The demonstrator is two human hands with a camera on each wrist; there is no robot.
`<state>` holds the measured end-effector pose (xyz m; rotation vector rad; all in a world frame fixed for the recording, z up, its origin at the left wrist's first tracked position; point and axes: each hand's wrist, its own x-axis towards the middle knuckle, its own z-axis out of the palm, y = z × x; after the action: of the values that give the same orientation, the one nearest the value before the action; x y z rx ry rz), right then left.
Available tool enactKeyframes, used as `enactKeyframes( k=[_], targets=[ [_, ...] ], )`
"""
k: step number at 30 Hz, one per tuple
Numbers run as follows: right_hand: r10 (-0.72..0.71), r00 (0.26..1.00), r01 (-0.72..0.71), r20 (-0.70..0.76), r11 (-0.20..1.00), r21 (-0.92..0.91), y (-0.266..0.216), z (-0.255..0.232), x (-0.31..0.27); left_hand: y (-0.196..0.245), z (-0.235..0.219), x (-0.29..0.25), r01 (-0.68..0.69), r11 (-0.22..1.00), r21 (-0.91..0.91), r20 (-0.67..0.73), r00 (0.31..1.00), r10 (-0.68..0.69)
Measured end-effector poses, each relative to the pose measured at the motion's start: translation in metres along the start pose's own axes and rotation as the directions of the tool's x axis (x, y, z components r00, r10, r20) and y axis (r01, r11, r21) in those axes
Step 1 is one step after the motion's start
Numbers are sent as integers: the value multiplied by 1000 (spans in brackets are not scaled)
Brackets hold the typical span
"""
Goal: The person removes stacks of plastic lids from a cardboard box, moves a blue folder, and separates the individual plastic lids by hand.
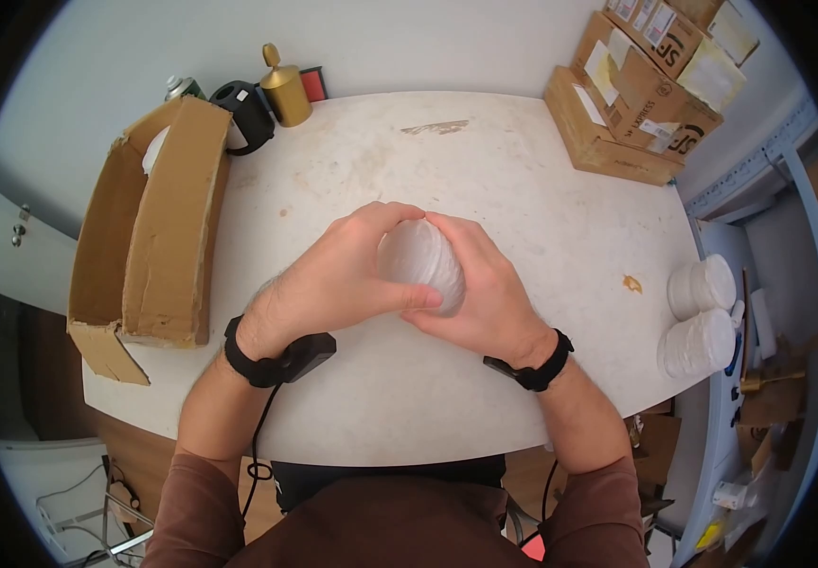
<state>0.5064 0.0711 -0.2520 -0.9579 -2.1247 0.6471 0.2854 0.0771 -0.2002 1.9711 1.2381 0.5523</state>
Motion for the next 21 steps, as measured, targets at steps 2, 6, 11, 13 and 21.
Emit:
enactKeyframes(
  k=[2,6,11,13,21],
  targets=[
    [5,1000,-5,-2,1000,-1,1,-1,0,-2,0,0,-6,1000,-14,-29,1000,5],
    [-9,1000,9,-10,1000,-15,2,-2,1,-7,-8,2,-12,990,-143,31,999,16],
    [-20,1000,20,-17,1000,-17,4,-3,0,-10,-15,2,-27,967,-255,58,997,43],
    [-22,999,21,-32,999,-28,3,-5,0,-10,-16,2,-23,945,-327,47,998,40],
    [-19,998,16,-52,998,-54,1,-4,0,-4,-25,-1,-35,945,-324,-98,995,3]
  ],
)
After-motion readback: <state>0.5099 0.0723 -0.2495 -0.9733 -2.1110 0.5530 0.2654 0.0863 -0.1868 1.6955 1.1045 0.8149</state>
